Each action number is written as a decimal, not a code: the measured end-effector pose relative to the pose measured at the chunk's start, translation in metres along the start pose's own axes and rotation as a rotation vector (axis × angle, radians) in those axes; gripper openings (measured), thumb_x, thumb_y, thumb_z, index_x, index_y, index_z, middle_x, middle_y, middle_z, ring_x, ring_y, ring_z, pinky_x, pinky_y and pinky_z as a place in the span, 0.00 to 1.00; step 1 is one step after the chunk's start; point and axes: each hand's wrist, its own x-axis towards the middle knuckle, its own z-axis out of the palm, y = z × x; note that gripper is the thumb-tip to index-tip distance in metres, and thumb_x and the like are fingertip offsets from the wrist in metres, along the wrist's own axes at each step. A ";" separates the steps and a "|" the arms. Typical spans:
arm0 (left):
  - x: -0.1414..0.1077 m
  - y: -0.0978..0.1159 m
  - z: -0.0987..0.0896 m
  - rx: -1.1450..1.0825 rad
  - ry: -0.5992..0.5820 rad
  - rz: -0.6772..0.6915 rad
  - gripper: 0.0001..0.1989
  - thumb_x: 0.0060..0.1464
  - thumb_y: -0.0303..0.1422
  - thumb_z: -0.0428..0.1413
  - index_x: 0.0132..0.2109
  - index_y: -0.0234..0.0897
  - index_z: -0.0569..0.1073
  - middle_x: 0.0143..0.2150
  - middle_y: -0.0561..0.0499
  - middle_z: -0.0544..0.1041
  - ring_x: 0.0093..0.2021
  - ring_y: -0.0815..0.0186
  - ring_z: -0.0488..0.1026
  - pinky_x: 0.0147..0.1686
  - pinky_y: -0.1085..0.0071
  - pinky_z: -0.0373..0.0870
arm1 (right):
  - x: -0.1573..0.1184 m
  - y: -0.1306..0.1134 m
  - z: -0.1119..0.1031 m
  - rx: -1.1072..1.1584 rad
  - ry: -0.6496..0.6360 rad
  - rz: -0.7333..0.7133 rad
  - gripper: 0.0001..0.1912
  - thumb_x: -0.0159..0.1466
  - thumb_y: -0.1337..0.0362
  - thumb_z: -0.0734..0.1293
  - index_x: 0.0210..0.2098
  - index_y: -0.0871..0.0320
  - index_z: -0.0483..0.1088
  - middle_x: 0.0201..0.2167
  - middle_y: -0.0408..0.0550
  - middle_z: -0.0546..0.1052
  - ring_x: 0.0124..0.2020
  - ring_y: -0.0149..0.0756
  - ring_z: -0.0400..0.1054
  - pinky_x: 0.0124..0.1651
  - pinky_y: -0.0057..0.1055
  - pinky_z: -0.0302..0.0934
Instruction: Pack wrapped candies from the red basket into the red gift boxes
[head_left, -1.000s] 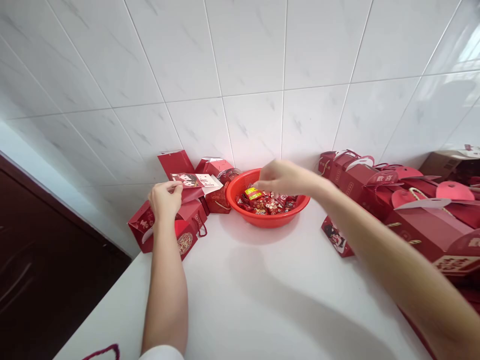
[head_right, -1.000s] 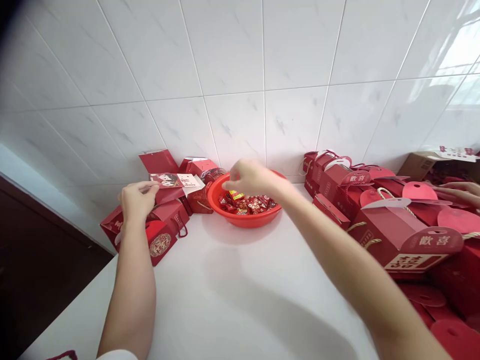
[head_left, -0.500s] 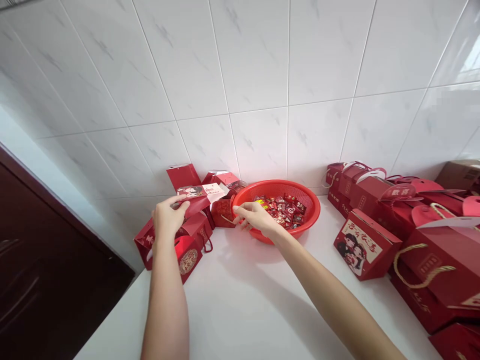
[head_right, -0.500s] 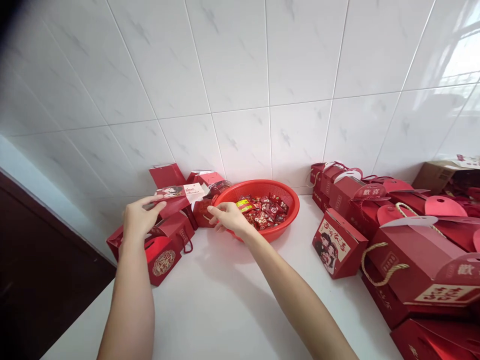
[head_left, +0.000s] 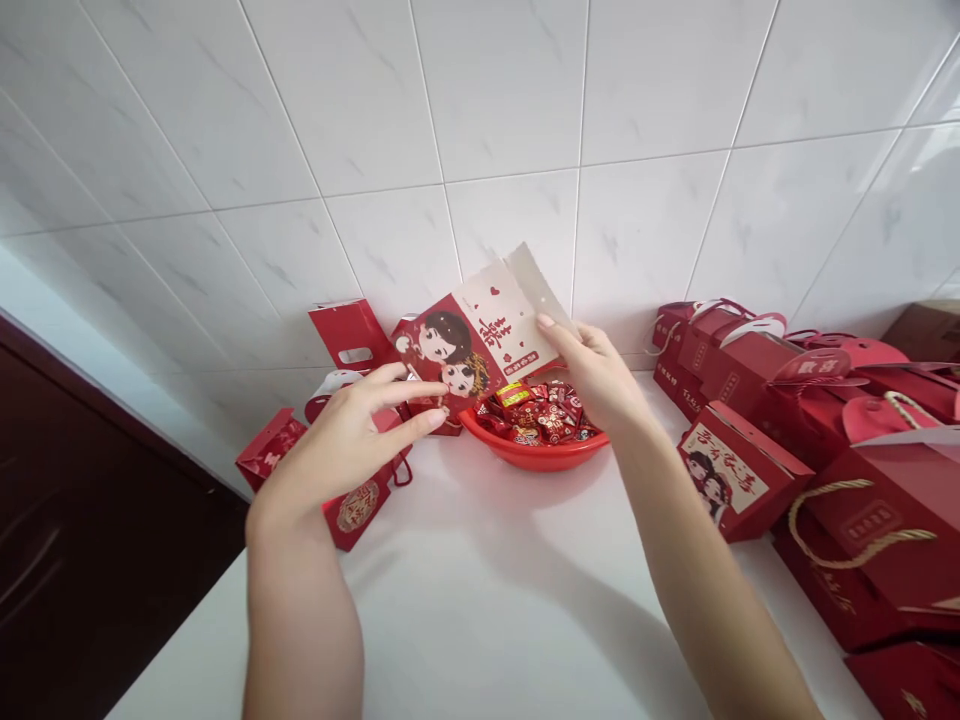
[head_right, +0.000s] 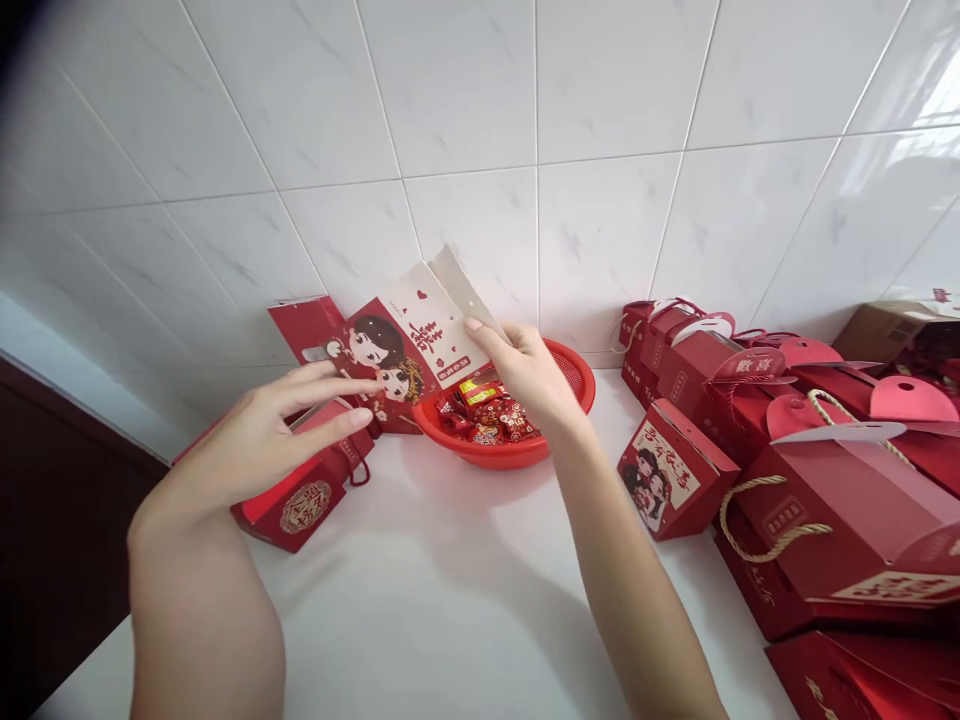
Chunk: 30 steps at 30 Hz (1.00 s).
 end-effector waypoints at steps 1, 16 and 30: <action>-0.001 0.002 0.000 0.013 0.000 0.011 0.20 0.53 0.52 0.57 0.45 0.48 0.81 0.48 0.50 0.76 0.53 0.53 0.73 0.52 0.61 0.72 | -0.004 -0.005 -0.008 -0.045 -0.051 -0.012 0.20 0.64 0.48 0.66 0.42 0.59 0.74 0.38 0.50 0.79 0.40 0.36 0.74 0.39 0.29 0.70; 0.008 0.041 0.054 -0.367 -0.057 0.160 0.12 0.58 0.42 0.58 0.44 0.40 0.75 0.44 0.51 0.80 0.44 0.63 0.77 0.47 0.68 0.74 | -0.033 -0.019 -0.046 -0.628 -0.675 0.180 0.23 0.65 0.49 0.65 0.21 0.59 0.65 0.19 0.39 0.61 0.22 0.25 0.55 0.25 0.24 0.54; 0.023 0.039 0.082 -0.304 -0.588 0.163 0.19 0.60 0.43 0.52 0.25 0.36 0.67 0.22 0.55 0.65 0.24 0.72 0.59 0.23 0.73 0.54 | -0.020 0.002 -0.055 -0.702 -0.747 0.443 0.20 0.60 0.50 0.69 0.21 0.60 0.70 0.22 0.44 0.72 0.24 0.29 0.66 0.24 0.23 0.60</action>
